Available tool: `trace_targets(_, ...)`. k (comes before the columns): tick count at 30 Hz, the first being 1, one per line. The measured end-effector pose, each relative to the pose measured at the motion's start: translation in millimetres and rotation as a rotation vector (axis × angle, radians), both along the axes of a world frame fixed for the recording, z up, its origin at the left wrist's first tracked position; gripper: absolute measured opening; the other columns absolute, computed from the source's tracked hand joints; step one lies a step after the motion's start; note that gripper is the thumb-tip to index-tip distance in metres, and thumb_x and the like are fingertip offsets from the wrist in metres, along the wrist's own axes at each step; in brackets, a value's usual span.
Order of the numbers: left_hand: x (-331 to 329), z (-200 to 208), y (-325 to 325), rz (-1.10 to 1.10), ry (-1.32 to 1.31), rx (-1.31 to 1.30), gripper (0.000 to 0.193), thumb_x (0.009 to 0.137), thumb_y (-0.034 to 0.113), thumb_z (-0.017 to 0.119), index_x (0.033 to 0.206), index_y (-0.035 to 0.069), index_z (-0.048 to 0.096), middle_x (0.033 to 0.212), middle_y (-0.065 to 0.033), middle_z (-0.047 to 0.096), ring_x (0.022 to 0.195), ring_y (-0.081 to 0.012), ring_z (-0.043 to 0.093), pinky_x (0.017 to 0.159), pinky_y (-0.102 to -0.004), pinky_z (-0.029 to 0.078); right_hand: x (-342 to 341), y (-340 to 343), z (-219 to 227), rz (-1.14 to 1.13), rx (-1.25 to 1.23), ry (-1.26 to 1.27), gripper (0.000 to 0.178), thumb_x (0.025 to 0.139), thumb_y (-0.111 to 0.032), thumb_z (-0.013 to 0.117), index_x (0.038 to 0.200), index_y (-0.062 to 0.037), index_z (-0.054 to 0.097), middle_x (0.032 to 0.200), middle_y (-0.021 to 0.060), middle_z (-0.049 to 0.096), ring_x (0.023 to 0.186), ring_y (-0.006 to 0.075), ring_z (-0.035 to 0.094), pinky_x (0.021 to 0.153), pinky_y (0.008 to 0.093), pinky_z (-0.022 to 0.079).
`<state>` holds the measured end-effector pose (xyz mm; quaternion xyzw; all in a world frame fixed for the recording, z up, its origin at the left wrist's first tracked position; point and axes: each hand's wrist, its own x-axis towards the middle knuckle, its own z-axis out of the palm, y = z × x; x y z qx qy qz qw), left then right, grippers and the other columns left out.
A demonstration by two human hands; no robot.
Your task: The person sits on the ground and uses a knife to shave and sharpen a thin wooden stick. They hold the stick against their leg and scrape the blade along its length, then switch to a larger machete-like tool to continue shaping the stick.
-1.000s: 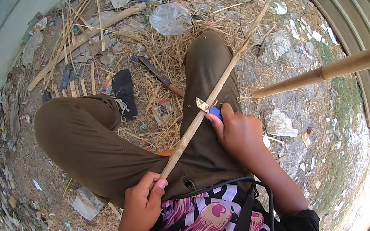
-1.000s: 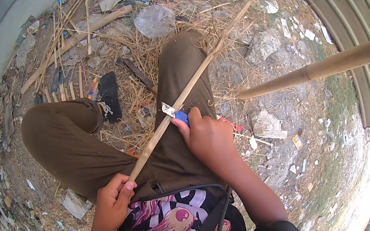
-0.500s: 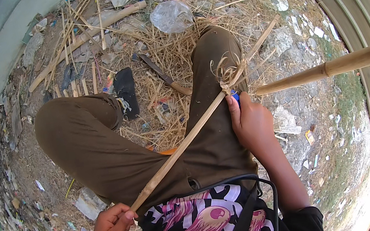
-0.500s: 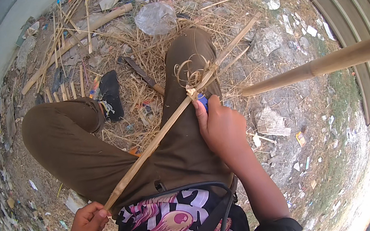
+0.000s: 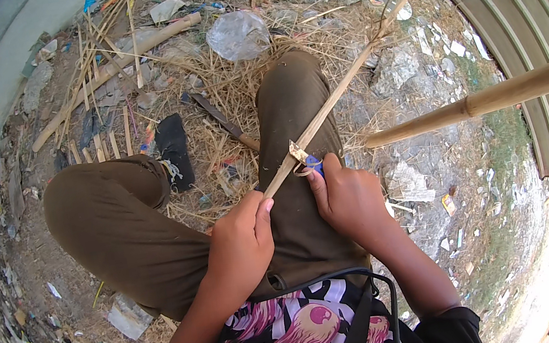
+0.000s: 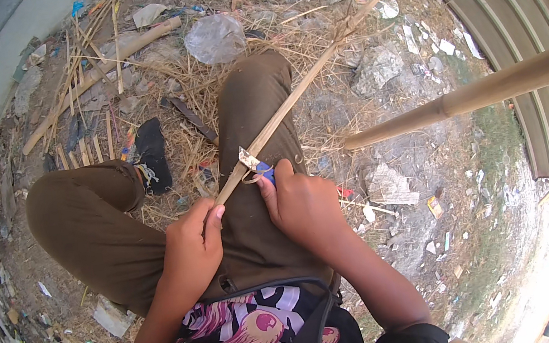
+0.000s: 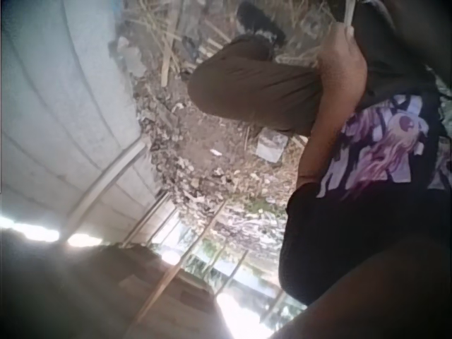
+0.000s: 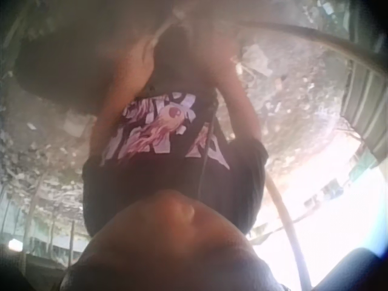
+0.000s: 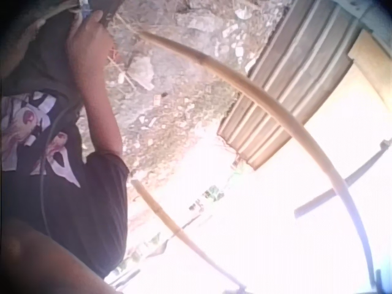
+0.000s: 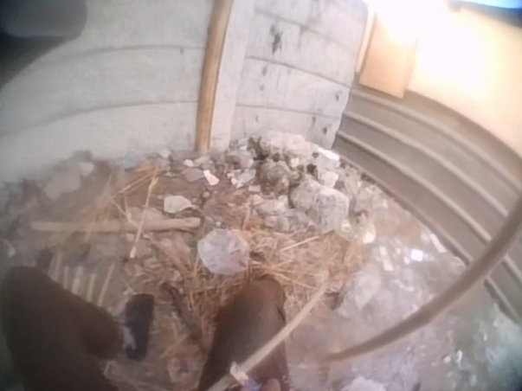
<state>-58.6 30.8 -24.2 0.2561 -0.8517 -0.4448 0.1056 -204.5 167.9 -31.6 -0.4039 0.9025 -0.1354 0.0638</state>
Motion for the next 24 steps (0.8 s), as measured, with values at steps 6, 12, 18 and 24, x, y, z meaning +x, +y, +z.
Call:
trace_targets(6,4.9,2.8,3.3,-0.015,0.015,-0.129,0.009,0.097,0.01,0.059,0.097,0.0,0.06,0.077,-0.0214,0.06,0.07,-0.041,0.061,0.061,-0.0437,0.046,4.0,0.5,-4.8,-0.048,0.042,0.029,0.042,0.101,-0.042,0.054,0.081,-0.0049,0.049,0.052,0.0172,0.059,0.047,0.0377,0.063,0.042,0.0463,0.049)
trace_targets(12,30.9,16.7,8.7,0.005,-0.014,-0.096,0.009,0.097,0.007,0.06,0.091,0.0,0.056,0.075,-0.0193,0.059,0.068,-0.041,0.06,0.059,-0.0456,0.046,1.2,3.8,-9.0,-0.05,0.034,0.051,0.042,0.1,-0.042,0.055,0.081,-0.0052,0.049,0.052,0.0159,0.058,0.046,0.0366,0.062,0.04,0.0449,0.048)
trace_targets(18,54.2,31.5,11.3,0.003,-0.068,-0.114,0.01,0.097,0.007,0.06,0.091,0.0,0.056,0.075,-0.0202,0.058,0.068,-0.0411,0.06,0.059,-0.0453,0.046,7.9,4.4,-4.9,-0.022,0.057,0.009,0.04,0.104,-0.04,0.048,0.088,-0.0036,0.048,0.055,0.019,0.058,0.05,0.042,0.061,0.045,0.0505,0.048)
trace_targets(24,107.2,36.0,14.2,0.015,-0.149,-0.152,0.009,0.095,0.007,0.062,0.096,-0.002,0.06,0.078,-0.0197,0.062,0.069,-0.0404,0.062,0.06,-0.0444,0.048,-3.2,7.4,-11.0,-0.118,-0.003,0.051,0.043,0.101,-0.043,0.054,0.082,-0.005,0.05,0.054,0.0162,0.06,0.048,0.0362,0.064,0.043,0.045,0.049)
